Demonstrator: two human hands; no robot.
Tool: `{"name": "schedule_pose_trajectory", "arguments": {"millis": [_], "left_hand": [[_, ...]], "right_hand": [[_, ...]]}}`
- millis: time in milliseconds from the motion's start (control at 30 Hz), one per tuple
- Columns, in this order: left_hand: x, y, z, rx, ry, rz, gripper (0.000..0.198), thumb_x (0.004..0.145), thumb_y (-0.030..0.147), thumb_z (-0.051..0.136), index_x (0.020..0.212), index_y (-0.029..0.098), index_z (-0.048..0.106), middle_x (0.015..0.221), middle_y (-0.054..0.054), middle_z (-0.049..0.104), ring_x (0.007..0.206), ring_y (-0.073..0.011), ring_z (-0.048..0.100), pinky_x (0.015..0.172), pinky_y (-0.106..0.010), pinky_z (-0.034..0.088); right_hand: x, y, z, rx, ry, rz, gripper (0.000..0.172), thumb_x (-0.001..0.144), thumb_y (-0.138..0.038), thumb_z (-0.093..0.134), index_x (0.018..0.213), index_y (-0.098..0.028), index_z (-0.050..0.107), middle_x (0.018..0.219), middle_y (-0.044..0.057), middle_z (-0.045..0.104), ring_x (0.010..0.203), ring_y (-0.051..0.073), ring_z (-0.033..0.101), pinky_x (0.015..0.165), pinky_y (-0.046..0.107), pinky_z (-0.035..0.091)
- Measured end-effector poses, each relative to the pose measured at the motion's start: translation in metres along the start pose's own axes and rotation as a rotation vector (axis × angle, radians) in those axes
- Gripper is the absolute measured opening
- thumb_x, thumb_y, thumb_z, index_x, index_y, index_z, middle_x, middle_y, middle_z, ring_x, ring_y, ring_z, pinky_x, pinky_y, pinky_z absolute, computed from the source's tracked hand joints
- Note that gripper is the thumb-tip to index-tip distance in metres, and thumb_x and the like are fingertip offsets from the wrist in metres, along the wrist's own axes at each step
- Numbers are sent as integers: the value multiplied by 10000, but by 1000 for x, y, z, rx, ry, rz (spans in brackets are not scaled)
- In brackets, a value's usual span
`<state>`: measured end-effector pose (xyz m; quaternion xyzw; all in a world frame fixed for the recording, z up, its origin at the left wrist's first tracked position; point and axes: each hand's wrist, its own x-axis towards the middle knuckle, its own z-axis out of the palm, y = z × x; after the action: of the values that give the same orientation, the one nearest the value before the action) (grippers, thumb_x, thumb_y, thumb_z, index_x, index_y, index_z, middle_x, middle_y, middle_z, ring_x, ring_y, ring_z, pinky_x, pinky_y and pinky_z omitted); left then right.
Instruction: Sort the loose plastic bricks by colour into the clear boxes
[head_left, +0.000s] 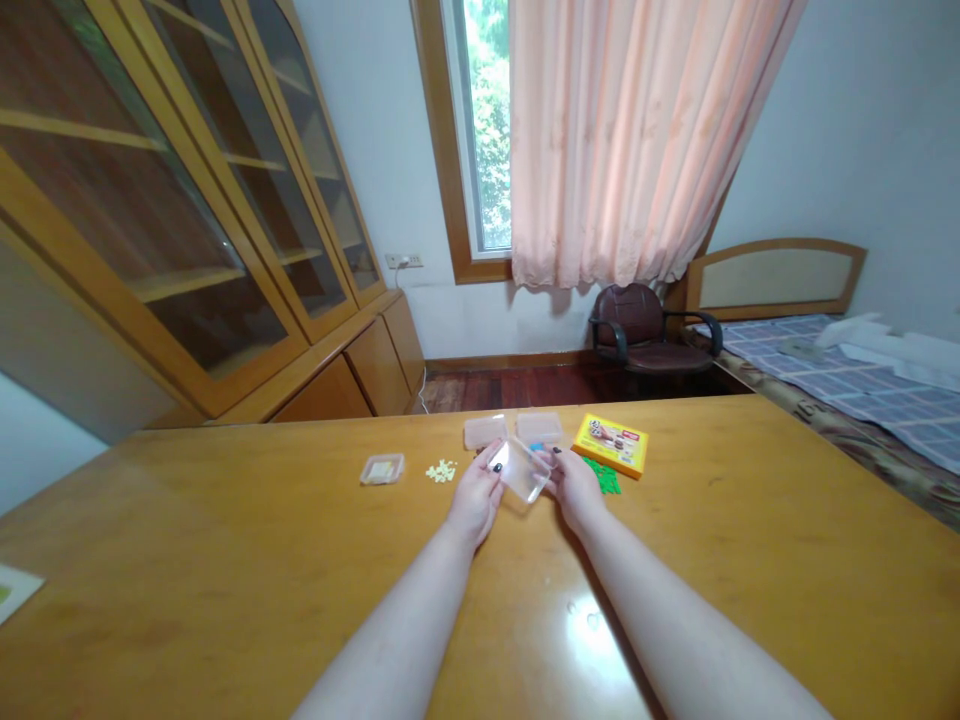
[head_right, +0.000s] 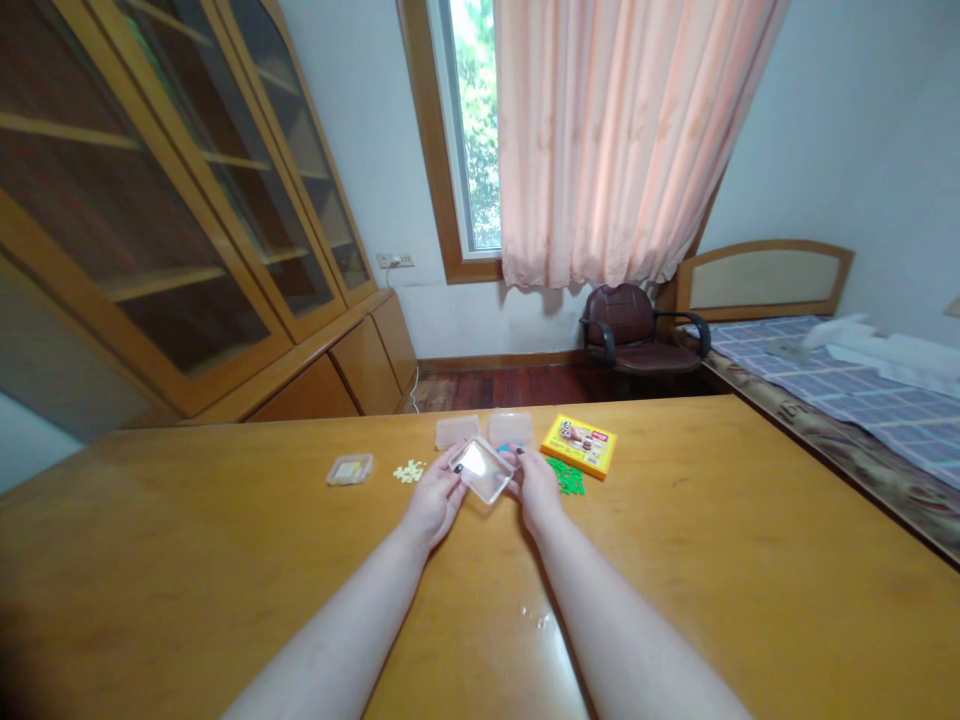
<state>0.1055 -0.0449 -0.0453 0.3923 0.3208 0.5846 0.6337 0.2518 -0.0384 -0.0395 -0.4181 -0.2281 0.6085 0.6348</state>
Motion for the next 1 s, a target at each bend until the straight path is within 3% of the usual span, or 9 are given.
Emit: {"name": "schedule_pose_trajectory", "arguments": {"millis": [133,233,333,400,500,633,733,833,1000], "left_hand": [[6,5,-11,365,57,100,514,822,291,535,1323,201,465,1376,-106,492,1270,-227,454,1077,-387,354],[8,26,-32,964,175,225,483,852,319,486,1322,207,476,1418,-93,441,1338,-243,355,1129,-431,253],[9,45,-56,1548,387,45,560,836,382,506,1363,207,438,1504,-128,275,1398,-357,161,1125,-571,89],[10,47,-67,1722,384,-112,621,854,456,453,1415,208,353,1525,-146,195,1396,-376,148,1108,-588,118],[15,38,-73,1838,236,-124,632,895,490,335,1456,212,247,1539,-131,128,1401,-331,171,1111,-536,180],[18,28,-70,1925,49,-65,579,918,431,282,1436,173,303,1523,-98,220,1399,-276,211,1134,-470,175],[13,29,-64,1958,-7,-74,585,921,401,265,1429,115,308,1509,-105,258,1398,-259,218,1144,-433,173],[-4,28,-55,1969,-27,-86,634,909,430,284,1424,62,300,1503,-142,253,1398,-273,211,1145,-432,177],[-56,9,-27,1942,-101,-38,708,870,472,343,1411,16,310,1495,-189,239,1393,-306,214,1138,-466,201]], "right_hand": [[-4,2,3,-90,-25,5,289,657,-402,678,862,-203,631,932,68,714,811,262,677,583,348,555],[0,2,1,-106,45,-18,336,640,-435,675,856,-182,624,872,73,720,735,242,678,556,321,543],[5,2,-2,-61,87,-2,339,639,-424,667,864,-178,606,862,81,721,694,224,677,522,294,525],[7,2,-3,-47,86,6,320,648,-413,655,862,-180,601,863,82,722,669,214,674,497,279,510],[7,2,-3,-41,97,4,273,666,-398,632,832,-182,601,835,78,724,651,211,672,489,276,505],[7,-1,-2,-32,129,18,235,681,-372,604,818,-180,604,815,79,726,661,216,676,482,273,504],[7,-2,-2,-29,134,14,221,687,-356,595,817,-177,607,815,82,728,662,215,679,474,265,500],[10,-1,-4,-27,133,3,236,685,-359,604,831,-174,610,819,82,729,668,215,684,474,264,503],[18,2,-8,-101,147,-85,247,689,-384,596,816,-172,599,786,84,728,618,219,681,443,275,495]]}}
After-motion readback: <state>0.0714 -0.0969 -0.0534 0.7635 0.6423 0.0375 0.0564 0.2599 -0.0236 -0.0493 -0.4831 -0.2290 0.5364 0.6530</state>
